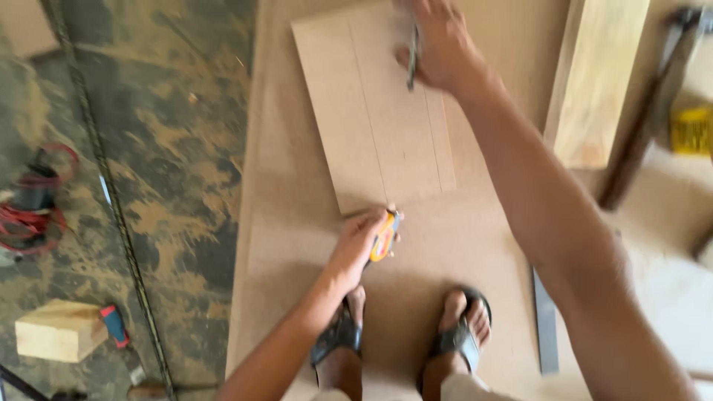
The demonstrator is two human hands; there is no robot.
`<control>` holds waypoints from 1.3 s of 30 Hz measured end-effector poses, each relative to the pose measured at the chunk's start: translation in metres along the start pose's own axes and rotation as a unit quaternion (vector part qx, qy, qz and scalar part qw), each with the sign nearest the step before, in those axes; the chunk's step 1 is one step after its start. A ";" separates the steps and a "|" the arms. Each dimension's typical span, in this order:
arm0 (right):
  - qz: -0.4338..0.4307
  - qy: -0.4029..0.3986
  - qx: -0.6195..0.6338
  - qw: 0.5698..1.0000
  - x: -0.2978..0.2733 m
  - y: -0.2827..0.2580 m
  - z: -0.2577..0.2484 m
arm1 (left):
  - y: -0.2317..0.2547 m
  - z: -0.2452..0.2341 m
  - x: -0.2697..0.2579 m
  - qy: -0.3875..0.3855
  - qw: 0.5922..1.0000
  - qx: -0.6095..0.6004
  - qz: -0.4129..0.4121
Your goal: The person measures and marks a wood board using a measuring tape and a pencil. They then align the boards and drive several nails into the wood with a hammer.
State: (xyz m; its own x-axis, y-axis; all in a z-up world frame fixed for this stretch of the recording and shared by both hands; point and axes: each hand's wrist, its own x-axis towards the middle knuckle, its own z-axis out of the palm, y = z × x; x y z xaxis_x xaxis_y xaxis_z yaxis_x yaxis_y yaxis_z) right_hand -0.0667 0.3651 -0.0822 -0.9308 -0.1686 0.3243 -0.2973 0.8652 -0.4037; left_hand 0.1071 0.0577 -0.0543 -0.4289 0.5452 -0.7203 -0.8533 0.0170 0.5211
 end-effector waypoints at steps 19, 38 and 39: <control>0.411 0.038 -0.003 0.911 -0.181 -0.134 -0.089 | 0.165 -0.054 0.051 0.154 0.911 0.349 0.153; 0.389 -0.107 -0.077 0.912 -0.282 -0.201 -0.092 | -0.030 0.065 -0.021 -0.066 0.558 0.724 0.400; 0.387 -0.107 -0.078 0.912 -0.278 -0.202 -0.093 | -0.025 0.066 -0.021 -0.064 0.559 0.723 0.401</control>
State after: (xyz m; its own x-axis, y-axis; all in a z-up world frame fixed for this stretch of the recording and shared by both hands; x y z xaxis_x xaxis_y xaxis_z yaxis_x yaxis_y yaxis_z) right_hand 0.2722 0.2809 -0.0107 -0.8741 0.4480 -0.1876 0.4854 0.8177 -0.3094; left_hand 0.1572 0.1012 -0.0221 -0.3973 0.9177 0.0000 0.7698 0.3333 0.5444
